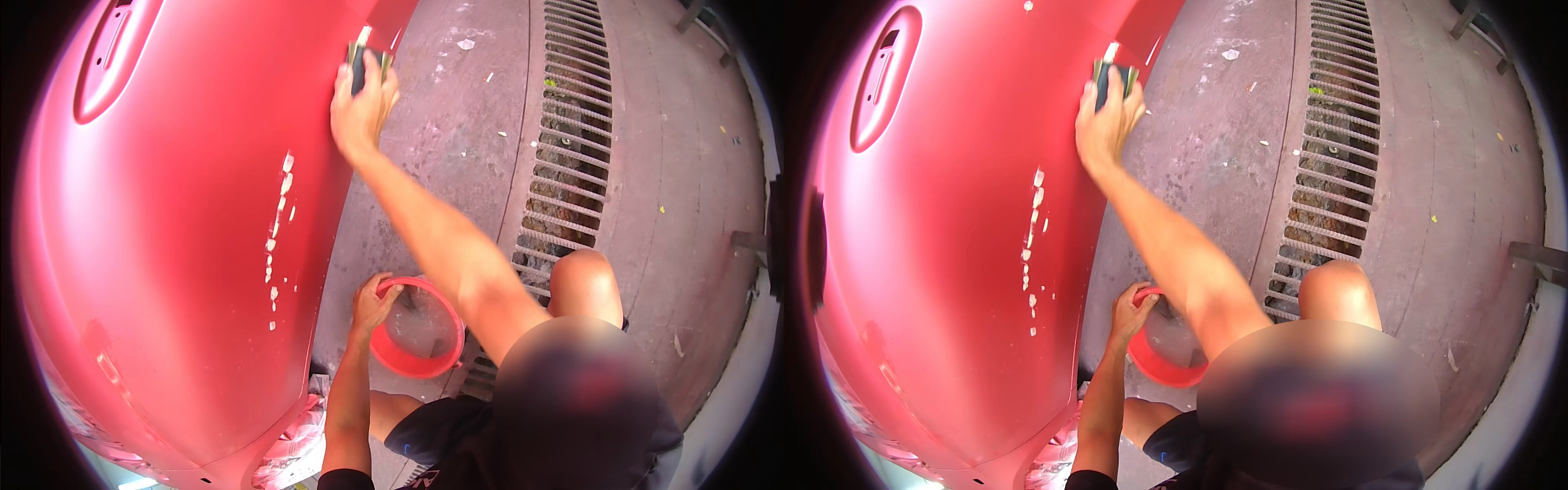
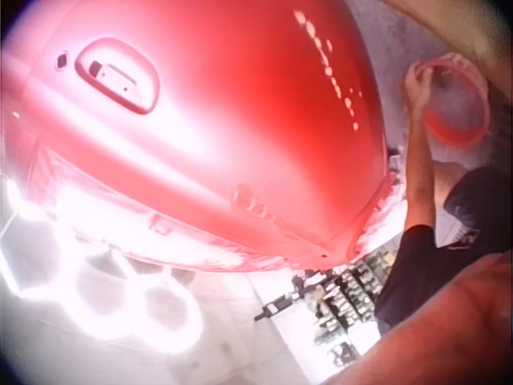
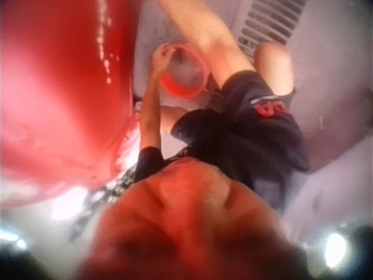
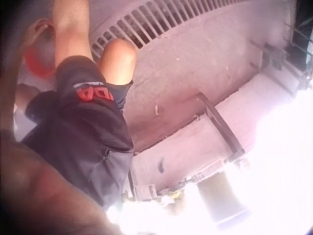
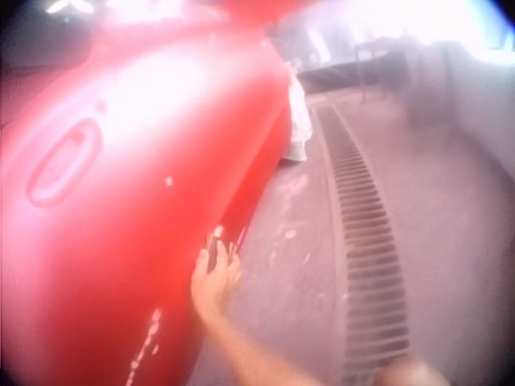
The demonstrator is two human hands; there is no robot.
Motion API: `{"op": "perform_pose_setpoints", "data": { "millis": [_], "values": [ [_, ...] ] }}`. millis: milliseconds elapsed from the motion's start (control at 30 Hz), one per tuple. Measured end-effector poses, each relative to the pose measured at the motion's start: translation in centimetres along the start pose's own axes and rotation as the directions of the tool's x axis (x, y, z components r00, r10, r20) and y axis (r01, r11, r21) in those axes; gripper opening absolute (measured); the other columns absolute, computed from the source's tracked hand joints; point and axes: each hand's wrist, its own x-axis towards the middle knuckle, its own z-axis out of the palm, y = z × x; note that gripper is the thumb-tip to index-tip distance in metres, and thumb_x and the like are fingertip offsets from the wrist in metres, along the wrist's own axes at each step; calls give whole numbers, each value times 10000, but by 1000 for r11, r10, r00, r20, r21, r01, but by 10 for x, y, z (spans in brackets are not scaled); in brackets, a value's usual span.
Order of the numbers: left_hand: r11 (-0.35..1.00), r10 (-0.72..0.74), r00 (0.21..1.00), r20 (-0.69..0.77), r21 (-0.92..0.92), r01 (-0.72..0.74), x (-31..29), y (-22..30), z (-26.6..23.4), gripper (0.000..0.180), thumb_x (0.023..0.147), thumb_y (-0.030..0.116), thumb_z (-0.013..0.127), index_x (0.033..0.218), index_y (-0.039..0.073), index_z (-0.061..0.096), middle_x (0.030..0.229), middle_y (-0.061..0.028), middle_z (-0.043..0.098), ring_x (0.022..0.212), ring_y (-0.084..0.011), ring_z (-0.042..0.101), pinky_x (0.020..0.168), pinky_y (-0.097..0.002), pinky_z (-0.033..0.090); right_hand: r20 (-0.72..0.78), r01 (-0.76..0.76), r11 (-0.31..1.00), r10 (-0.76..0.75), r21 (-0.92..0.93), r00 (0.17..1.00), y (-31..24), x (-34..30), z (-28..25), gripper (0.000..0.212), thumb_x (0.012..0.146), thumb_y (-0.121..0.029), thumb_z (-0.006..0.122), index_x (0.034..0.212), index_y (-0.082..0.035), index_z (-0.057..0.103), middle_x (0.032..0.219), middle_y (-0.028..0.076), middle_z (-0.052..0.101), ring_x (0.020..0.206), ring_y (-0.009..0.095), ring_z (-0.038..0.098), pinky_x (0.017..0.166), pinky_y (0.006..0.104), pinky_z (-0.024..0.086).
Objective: The person kneels on the floor and uses a sanding block to sand the surface of a red car bumper. They repeatedly dip the sanding block into a red bucket of water and continue sanding different sections of the bumper.
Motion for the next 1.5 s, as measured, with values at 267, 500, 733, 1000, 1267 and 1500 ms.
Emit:
{"op": "perform_pose_setpoints", "data": {
  "millis": [267,500,733,1000,1267,1500],
  "values": [
    [999,-2,1000,11,39,1,1,0,-3,545,897,455,841,1239,43,738,1180,-212,764,1115,-394,729,974,-460,565,-33,67,996,-70,-64,997,-5,29,5,440,1035,-240,665,1426,-49,604,1501,343,441,1326,499,443,1133,556,384],
    [998,8,1000,5,58,-9,-2,-7,-1,541,903,446,837,1251,45,735,1178,-210,763,1113,-399,726,981,-461,562,89,60,997,-56,-41,994,12,-56,-14,528,1018,-257,696,1498,-77,571,1534,368,388,1367,520,408,1160,598,347],
    [998,17,1000,12,60,-17,1,6,-3,521,908,410,837,1260,41,731,1184,-210,761,1124,-399,722,983,-461,560,-16,87,991,-89,-102,996,17,-20,2,534,1016,-249,696,1491,-39,575,1508,374,416,1322,515,447,1153,576,366],
    [999,-2,1000,26,40,1,4,7,-4,518,911,409,834,1260,40,732,1203,-217,755,1139,-399,716,996,-459,555,-48,62,995,-66,-83,997,6,47,13,523,1018,-251,683,1480,-36,568,1509,373,419,1321,508,450,1135,582,375],
    [997,34,999,8,69,-34,2,9,-5,524,910,419,835,1269,52,732,1210,-213,756,1136,-398,717,993,-462,556,1,29,994,-29,-101,1000,-4,64,6,507,1033,-257,660,1487,-53,562,1490,346,436,1317,503,447,1135,572,369],
    [997,38,999,5,70,-39,-4,1,-4,537,905,424,839,1274,49,730,1220,-209,755,1137,-401,716,995,-464,554,64,112,990,-106,-91,992,12,3,-1,542,1023,-258,674,1515,-65,550,1487,382,424,1339,531,441,1169,592,346]
  ]
}}
